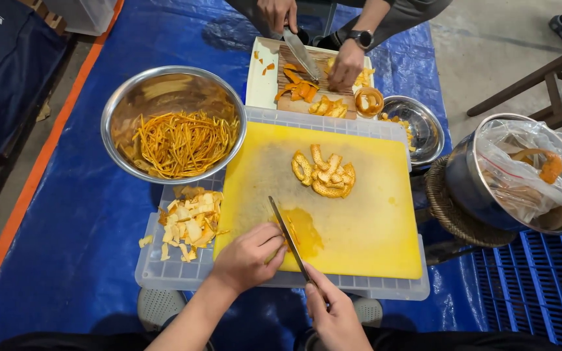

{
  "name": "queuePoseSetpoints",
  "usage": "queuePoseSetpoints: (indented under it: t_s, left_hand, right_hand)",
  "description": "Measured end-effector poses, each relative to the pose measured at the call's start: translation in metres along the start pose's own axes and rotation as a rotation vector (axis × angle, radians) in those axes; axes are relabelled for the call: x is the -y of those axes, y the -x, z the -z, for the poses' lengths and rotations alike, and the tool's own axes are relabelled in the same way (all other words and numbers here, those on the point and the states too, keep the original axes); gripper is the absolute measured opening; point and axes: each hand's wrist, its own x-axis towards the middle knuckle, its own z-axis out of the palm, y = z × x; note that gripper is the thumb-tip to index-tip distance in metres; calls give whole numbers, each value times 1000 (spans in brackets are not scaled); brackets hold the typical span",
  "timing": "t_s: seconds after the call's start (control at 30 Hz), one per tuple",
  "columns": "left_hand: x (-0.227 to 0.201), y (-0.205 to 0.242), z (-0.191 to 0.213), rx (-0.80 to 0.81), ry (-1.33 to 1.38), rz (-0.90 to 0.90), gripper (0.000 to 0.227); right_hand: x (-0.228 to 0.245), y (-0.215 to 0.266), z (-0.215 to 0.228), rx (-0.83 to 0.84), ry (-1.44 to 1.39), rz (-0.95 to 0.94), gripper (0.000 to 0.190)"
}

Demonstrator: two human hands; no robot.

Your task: The person slices orange vegetable pieces into thin strips on a yellow cutting board using a knife. They gather the strips and place them into a metal bowl. Another person across the table also slices vegetables on a separate board.

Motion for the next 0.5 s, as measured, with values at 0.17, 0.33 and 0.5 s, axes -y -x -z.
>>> queuePoseSetpoints:
  t_s: [0.17, 0.33, 0.5]
  left_hand:
    - [0, -1, 1, 5, -18, -16, 8]
    - [1, 1, -1, 8, -13, -7, 9]
    - [4, 2, -2, 44, 31, 0, 10]
  right_hand:
    - [10, 5, 0, 7, 37, -54, 52]
    - [-4, 10, 0, -29, 166, 82, 50]
    - [10, 25, -3, -72, 93, -112, 51]
